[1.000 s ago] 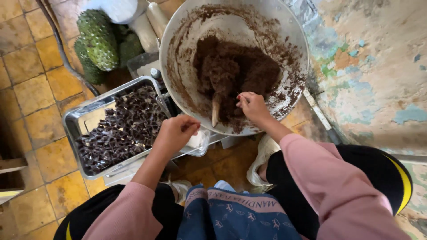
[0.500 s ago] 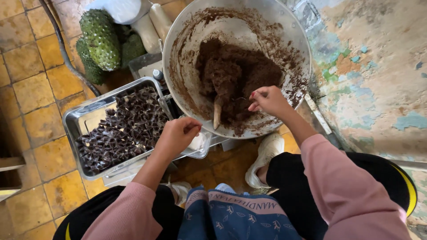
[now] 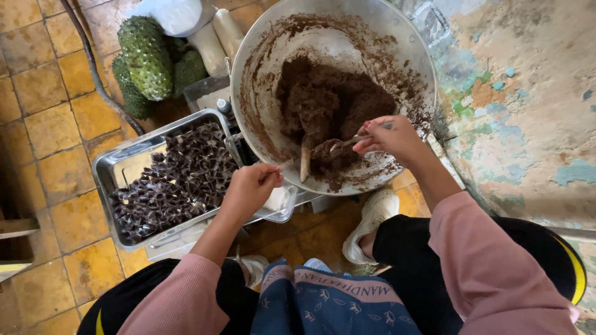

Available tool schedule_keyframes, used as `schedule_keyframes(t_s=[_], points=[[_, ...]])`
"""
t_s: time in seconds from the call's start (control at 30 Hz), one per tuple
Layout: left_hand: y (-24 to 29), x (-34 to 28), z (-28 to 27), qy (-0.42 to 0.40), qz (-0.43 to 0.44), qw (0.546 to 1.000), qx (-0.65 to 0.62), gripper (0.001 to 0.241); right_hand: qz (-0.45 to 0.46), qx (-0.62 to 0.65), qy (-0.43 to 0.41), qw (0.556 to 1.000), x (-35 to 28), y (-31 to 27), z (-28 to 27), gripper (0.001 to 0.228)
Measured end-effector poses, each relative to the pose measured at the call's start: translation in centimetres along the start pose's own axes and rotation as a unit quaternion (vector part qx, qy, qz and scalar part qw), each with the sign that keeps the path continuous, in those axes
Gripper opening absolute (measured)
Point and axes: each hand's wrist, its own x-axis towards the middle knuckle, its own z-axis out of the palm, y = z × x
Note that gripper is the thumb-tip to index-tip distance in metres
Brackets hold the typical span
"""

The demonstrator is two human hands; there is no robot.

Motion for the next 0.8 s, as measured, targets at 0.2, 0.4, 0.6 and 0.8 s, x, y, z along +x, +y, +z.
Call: schedule_keyframes(t_s=[0.2, 0.4, 0.6, 0.8], points=[[-0.7, 0.5, 0.2, 0.023, -0.039, 0.997, -0.056, 0.028, 0.015, 0.012, 0.033, 0.999, -2.0, -3.5, 0.8, 0.038], [-1.2, 1.5, 0.9, 0.017, -0.063, 0.977, -0.201, 0.033, -0.108, -0.081, -0.044, 0.99, -6.2, -6.9, 3.9, 0.036], [-0.9, 1.7, 1.2, -0.027, -0.107, 0.938, -0.329, 0.039, -0.333, -0.231, -0.056, 0.912, -8.5, -6.1, 7.3, 0.025], [-0.5, 1.4, 0.6, 0.009, -0.165, 0.858, -0.487, 0.04, -0.376, -0.344, -0.056, 0.859, -10.5, -5.7, 9.7, 0.014]])
